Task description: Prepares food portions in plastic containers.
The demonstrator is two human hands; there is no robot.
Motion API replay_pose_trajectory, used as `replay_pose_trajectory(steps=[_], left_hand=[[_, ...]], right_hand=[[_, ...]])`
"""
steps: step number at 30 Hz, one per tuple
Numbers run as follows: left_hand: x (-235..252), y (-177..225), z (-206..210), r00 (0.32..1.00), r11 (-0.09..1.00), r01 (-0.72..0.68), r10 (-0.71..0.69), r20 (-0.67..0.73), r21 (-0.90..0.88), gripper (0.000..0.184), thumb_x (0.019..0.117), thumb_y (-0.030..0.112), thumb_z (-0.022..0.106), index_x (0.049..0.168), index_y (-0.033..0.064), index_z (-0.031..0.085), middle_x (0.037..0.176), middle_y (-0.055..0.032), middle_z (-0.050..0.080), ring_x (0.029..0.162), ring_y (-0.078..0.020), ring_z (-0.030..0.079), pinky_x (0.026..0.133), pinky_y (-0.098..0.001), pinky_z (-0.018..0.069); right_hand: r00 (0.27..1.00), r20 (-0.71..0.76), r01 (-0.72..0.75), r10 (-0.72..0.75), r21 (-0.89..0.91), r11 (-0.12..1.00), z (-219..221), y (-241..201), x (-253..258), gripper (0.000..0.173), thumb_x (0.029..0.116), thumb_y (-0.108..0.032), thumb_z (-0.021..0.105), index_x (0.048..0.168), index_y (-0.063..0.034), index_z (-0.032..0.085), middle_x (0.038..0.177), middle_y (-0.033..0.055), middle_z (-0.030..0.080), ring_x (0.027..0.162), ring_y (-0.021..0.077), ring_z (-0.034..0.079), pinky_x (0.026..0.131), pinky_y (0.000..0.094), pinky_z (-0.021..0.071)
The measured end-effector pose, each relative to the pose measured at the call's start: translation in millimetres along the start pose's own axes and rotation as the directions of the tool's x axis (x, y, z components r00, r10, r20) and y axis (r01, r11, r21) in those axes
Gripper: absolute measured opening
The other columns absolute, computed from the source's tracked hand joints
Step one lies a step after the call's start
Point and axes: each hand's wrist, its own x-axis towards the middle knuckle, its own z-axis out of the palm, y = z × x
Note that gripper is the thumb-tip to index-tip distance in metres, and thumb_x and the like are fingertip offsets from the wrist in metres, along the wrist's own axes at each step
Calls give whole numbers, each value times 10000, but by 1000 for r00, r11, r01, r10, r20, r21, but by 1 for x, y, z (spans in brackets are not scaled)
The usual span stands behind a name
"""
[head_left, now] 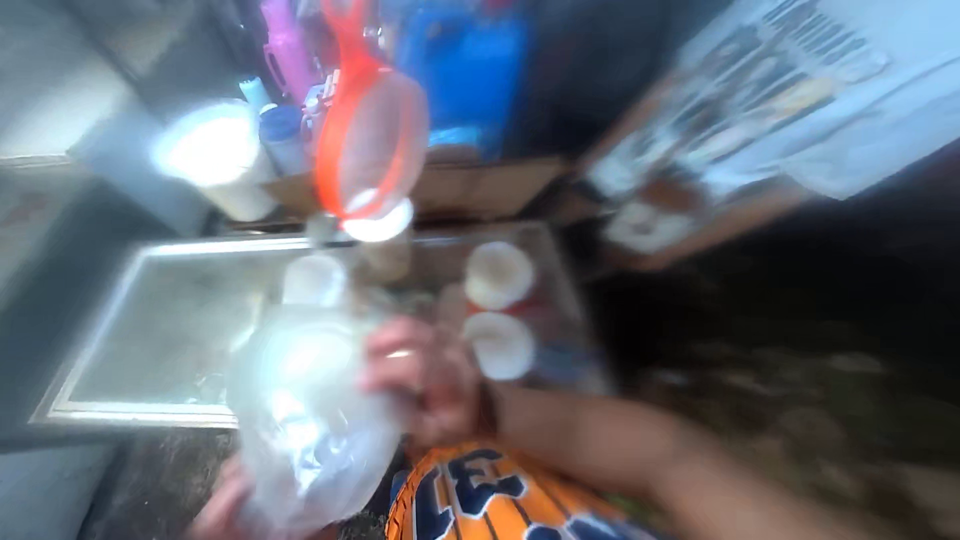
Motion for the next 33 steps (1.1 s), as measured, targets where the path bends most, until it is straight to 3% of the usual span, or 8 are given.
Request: replay_pose_trajectory(steps=[2, 6, 11, 14, 18, 22, 27, 33], left_hand=[[-54, -52, 23, 932, 955, 282, -296, 209, 93, 214, 926, 188, 673, 1112, 81, 685, 909, 48, 710, 813, -19, 673, 751, -275, 591], [-95, -86, 45, 616, 667, 741, -722, 314, 80, 167, 998, 99, 547, 1087, -29, 608, 770, -77, 662, 581, -168, 644, 553, -360, 592], [-50, -58, 71, 637, 635, 756, -660, 399, -157, 135, 1037, 141, 476, 1045, 50, 575, 683, -3, 601, 541, -120, 599, 518, -308, 562], [-43, -30, 79, 632, 555, 765, -547, 549, -327, 139, 1052, 252, 520, 1035, 134, 590, 640, 29, 569, 514, -102, 572, 524, -307, 567], [-57, -21, 89, 695, 362, 719, -396, 601, -593, 166, 1026, 384, 589, 1081, 230, 622, 621, 46, 536, 506, -86, 552, 525, -298, 550], [-65, -32, 99, 733, 321, 677, -384, 562, -663, 155, 1027, 354, 589, 1081, 218, 639, 677, 42, 587, 560, -75, 585, 556, -269, 548], [-85, -80, 125, 531, 559, 816, -628, 568, -146, 204, 1062, 198, 454, 1158, 62, 571, 760, 6, 637, 629, -88, 632, 597, -290, 581], [-121, -108, 229, 255, 319, 948, -756, 603, -1, 272, 1084, 198, 474, 1261, 16, 570, 944, -114, 671, 765, -184, 666, 664, -373, 586]], right_hand=[[972, 138, -174, 191, -125, 977, -4, 37, -67, 148, 953, -97, 614, 1002, -46, 744, 1015, 109, 728, 998, 178, 692, 922, 322, 569], [492, 291, -786, 821, -258, 562, -34, 78, -159, 233, 983, -166, 578, 1094, -26, 728, 1008, 131, 726, 955, 215, 694, 912, 415, 557], [571, 381, -815, 727, 161, 556, -88, 43, -113, 200, 958, -133, 661, 1120, -22, 699, 993, 46, 712, 859, 86, 675, 798, 286, 586], [678, 253, -717, 690, 434, 546, -135, 39, -126, 466, 1016, -491, 563, 1208, -88, 697, 1090, 11, 729, 861, 86, 695, 745, 283, 604], [243, 232, -903, 942, 408, 133, -125, 65, -188, 530, 1078, -414, 358, 1552, -178, 396, 1268, 33, 660, 742, 86, 633, 629, 279, 542], [318, 442, -829, 839, 558, 20, -76, 57, -199, 288, 1075, -206, 419, 1270, -86, 593, 1029, 4, 719, 919, 73, 680, 833, 292, 582], [312, -255, -949, 915, -34, 314, -158, 57, -134, 212, 957, -84, 601, 1139, -61, 709, 1011, 53, 702, 755, 98, 649, 676, 301, 566], [-25, 64, -812, 998, -583, 17, -149, 130, -146, 377, 946, -87, 624, 1279, 87, 602, 1307, 296, 593, 1254, 426, 561, 1062, 600, 434]])
